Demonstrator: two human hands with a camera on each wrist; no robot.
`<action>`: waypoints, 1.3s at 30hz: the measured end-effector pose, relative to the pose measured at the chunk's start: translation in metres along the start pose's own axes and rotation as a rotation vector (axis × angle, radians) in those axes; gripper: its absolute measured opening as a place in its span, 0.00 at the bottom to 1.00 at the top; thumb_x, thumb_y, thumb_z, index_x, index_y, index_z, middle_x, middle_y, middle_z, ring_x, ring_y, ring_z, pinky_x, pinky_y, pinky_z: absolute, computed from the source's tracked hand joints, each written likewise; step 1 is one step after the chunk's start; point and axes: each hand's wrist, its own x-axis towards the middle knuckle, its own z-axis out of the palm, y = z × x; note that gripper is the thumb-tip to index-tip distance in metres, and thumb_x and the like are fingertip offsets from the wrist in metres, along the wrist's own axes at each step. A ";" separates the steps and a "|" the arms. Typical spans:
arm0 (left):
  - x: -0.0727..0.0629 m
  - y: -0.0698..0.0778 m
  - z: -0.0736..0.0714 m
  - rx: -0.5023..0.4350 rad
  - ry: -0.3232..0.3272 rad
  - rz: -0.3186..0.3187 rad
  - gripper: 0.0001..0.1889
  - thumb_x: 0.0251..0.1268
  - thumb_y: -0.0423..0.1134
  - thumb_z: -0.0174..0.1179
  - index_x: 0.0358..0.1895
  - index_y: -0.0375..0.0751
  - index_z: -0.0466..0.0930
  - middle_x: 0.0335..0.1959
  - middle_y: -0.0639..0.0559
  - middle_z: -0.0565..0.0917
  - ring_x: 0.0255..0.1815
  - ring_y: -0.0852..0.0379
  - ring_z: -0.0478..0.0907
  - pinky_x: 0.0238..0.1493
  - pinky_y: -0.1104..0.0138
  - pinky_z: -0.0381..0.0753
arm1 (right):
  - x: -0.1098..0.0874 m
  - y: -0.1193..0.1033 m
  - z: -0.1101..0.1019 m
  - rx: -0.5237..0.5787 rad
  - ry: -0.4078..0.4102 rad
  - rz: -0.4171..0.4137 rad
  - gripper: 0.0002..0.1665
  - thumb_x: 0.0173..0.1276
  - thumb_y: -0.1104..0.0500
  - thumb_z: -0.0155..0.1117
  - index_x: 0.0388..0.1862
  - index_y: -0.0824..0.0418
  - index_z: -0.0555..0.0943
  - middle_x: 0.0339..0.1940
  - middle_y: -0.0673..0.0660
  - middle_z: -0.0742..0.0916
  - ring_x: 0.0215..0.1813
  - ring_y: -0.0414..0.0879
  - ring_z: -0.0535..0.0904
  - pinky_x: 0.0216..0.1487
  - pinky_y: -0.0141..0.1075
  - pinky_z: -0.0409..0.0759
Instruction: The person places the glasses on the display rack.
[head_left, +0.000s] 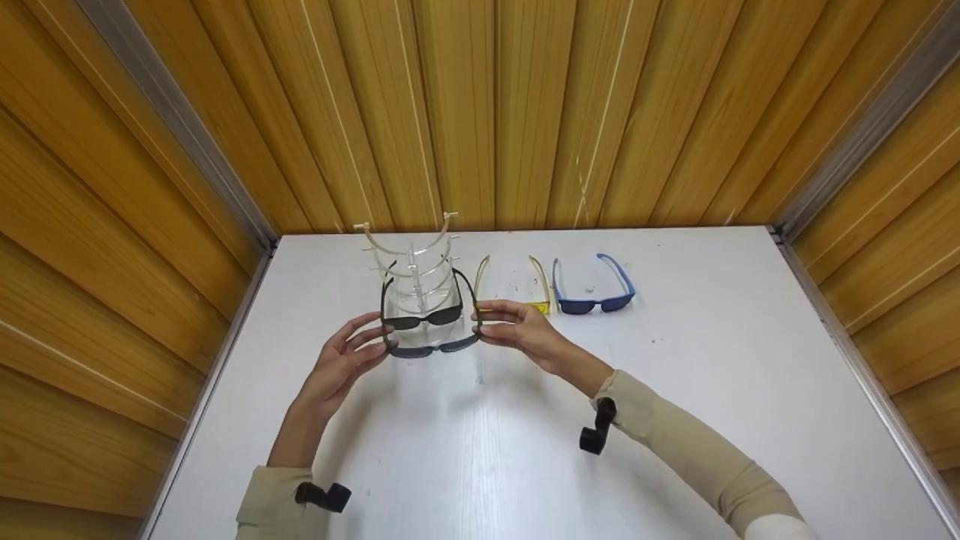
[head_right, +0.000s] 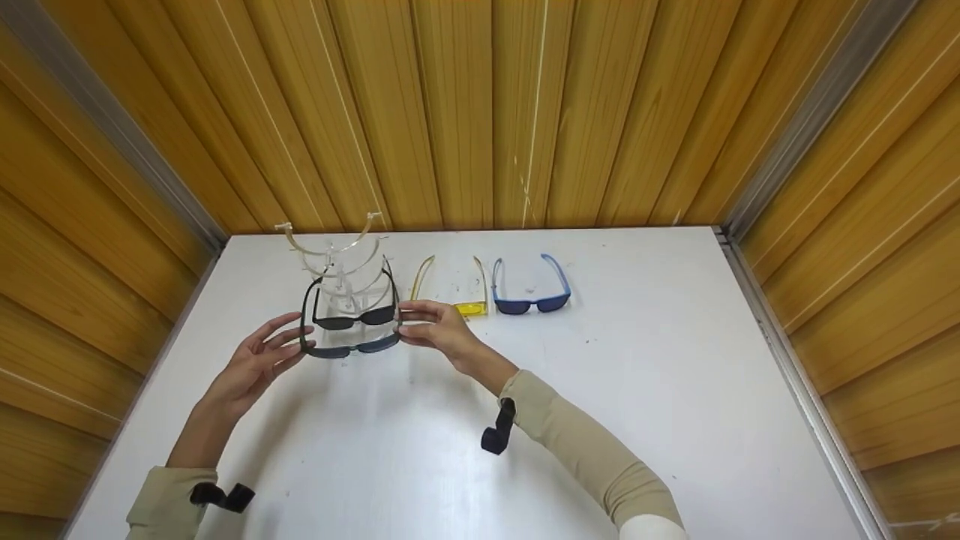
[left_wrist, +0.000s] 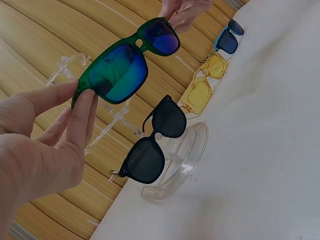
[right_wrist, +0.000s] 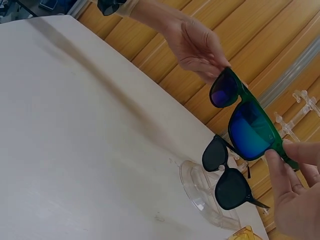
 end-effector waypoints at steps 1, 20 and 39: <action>0.002 0.002 0.000 -0.004 0.006 0.001 0.34 0.66 0.23 0.63 0.75 0.38 0.65 0.58 0.46 0.84 0.52 0.58 0.87 0.61 0.65 0.85 | 0.001 -0.002 0.001 -0.003 0.005 0.000 0.31 0.69 0.74 0.63 0.71 0.71 0.71 0.67 0.69 0.80 0.51 0.42 0.87 0.61 0.37 0.86; 0.036 0.020 -0.010 0.043 0.003 0.009 0.30 0.69 0.26 0.62 0.74 0.38 0.69 0.60 0.50 0.86 0.58 0.59 0.85 0.62 0.66 0.84 | 0.027 -0.012 0.010 0.034 0.108 -0.045 0.28 0.69 0.75 0.62 0.69 0.76 0.72 0.54 0.63 0.87 0.58 0.53 0.86 0.60 0.38 0.86; 0.060 0.015 -0.018 -0.033 0.085 -0.014 0.28 0.71 0.22 0.57 0.73 0.32 0.68 0.62 0.47 0.85 0.54 0.60 0.87 0.64 0.67 0.83 | 0.057 -0.001 0.016 0.053 0.188 -0.044 0.27 0.70 0.74 0.62 0.68 0.73 0.74 0.68 0.73 0.79 0.48 0.40 0.85 0.53 0.30 0.87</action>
